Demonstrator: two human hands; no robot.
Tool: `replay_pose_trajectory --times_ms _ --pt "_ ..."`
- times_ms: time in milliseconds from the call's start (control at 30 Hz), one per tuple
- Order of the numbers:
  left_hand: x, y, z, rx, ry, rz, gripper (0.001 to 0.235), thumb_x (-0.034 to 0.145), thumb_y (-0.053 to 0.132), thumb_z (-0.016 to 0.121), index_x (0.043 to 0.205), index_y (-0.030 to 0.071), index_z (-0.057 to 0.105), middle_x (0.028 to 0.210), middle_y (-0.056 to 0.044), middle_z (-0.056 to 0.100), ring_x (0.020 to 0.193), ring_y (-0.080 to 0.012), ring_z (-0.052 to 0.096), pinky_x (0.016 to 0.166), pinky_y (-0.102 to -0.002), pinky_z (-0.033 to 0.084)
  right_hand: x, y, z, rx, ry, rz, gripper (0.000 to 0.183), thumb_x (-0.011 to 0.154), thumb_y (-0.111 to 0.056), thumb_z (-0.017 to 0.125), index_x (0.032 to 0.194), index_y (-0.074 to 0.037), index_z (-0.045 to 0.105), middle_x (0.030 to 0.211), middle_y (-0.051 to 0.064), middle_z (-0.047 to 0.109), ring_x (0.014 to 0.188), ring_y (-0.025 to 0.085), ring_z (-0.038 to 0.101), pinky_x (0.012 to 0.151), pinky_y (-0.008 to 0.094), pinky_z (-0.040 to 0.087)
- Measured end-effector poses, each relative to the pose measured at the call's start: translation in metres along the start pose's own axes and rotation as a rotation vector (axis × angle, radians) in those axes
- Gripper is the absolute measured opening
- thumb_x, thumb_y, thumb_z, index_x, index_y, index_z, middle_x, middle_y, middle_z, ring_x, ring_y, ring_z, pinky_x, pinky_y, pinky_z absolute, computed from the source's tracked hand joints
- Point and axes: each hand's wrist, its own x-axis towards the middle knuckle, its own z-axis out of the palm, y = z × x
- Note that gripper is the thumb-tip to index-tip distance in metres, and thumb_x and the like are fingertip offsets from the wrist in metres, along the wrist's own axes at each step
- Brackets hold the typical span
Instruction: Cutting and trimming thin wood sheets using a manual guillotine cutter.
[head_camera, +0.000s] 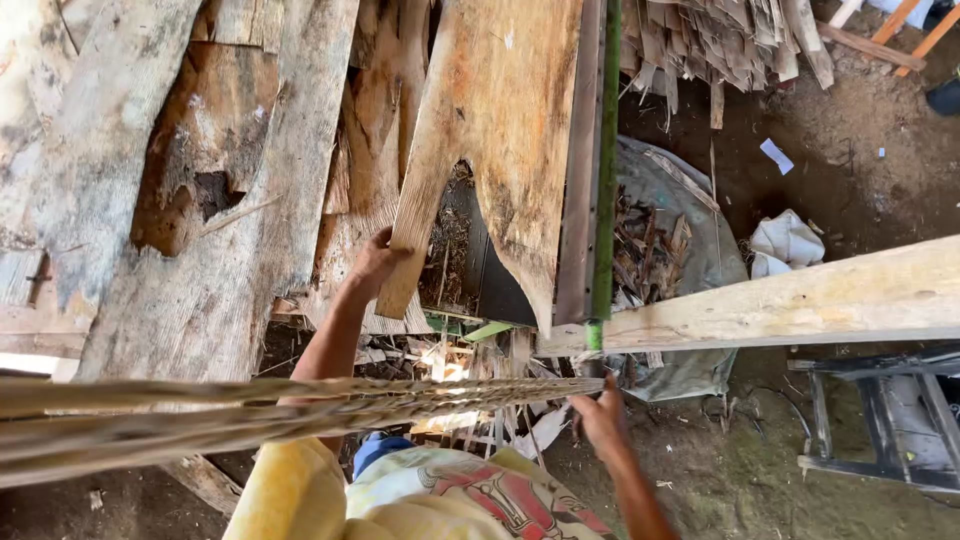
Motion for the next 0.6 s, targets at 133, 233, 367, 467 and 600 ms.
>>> replay_pose_trajectory --times_ms 133,233,367,467,600 --pt "-0.023 0.034 0.007 0.018 0.021 -0.099 0.074 0.091 0.012 0.065 0.158 0.012 0.034 0.146 -0.016 0.058 0.123 -0.0312 0.062 0.106 -0.046 0.057 -0.023 -0.053 -0.031 0.056 0.033 -0.014 0.046 0.077 -0.011 0.073 0.119 -0.005 0.053 0.078 0.008 0.063 0.049 0.017 0.058 0.036 0.035 0.05" --pt "-0.028 0.032 0.008 0.043 0.021 -0.075 0.071 0.09 0.012 0.066 0.155 0.012 0.037 0.143 -0.015 0.06 0.121 -0.03 0.063 0.104 -0.044 0.057 -0.043 -0.09 -0.039 0.005 0.038 0.025 0.04 0.079 -0.014 0.074 0.114 -0.005 0.057 0.079 0.009 0.064 0.048 0.02 0.058 0.036 0.037 0.052" --pt "-0.031 0.033 0.011 0.075 0.019 -0.026 0.068 0.089 0.011 0.067 0.151 0.012 0.04 0.139 -0.014 0.062 0.117 -0.0285 0.065 0.101 -0.043 0.058 -0.039 -0.082 -0.04 0.068 0.027 -0.047 0.029 0.079 -0.014 0.074 0.104 -0.002 0.064 0.076 0.009 0.064 0.05 0.018 0.058 0.038 0.035 0.049" --pt "-0.029 0.035 0.007 0.099 0.029 0.017 0.065 0.088 0.011 0.068 0.149 0.011 0.043 0.135 -0.013 0.064 0.115 -0.0273 0.066 0.099 -0.041 0.059 -0.025 -0.06 -0.034 0.061 0.061 -0.168 0.032 0.076 -0.013 0.076 0.105 -0.006 0.064 0.079 0.005 0.067 0.057 0.013 0.061 0.045 0.031 0.051" --pt "-0.027 0.024 0.002 0.134 0.043 0.054 0.061 0.088 0.011 0.069 0.145 0.011 0.047 0.131 -0.012 0.066 0.111 -0.0258 0.067 0.097 -0.04 0.059 -0.025 -0.06 -0.027 0.193 0.023 -0.063 0.03 0.076 -0.013 0.075 0.101 -0.002 0.062 0.073 0.008 0.063 0.05 0.019 0.055 0.037 0.038 0.046"
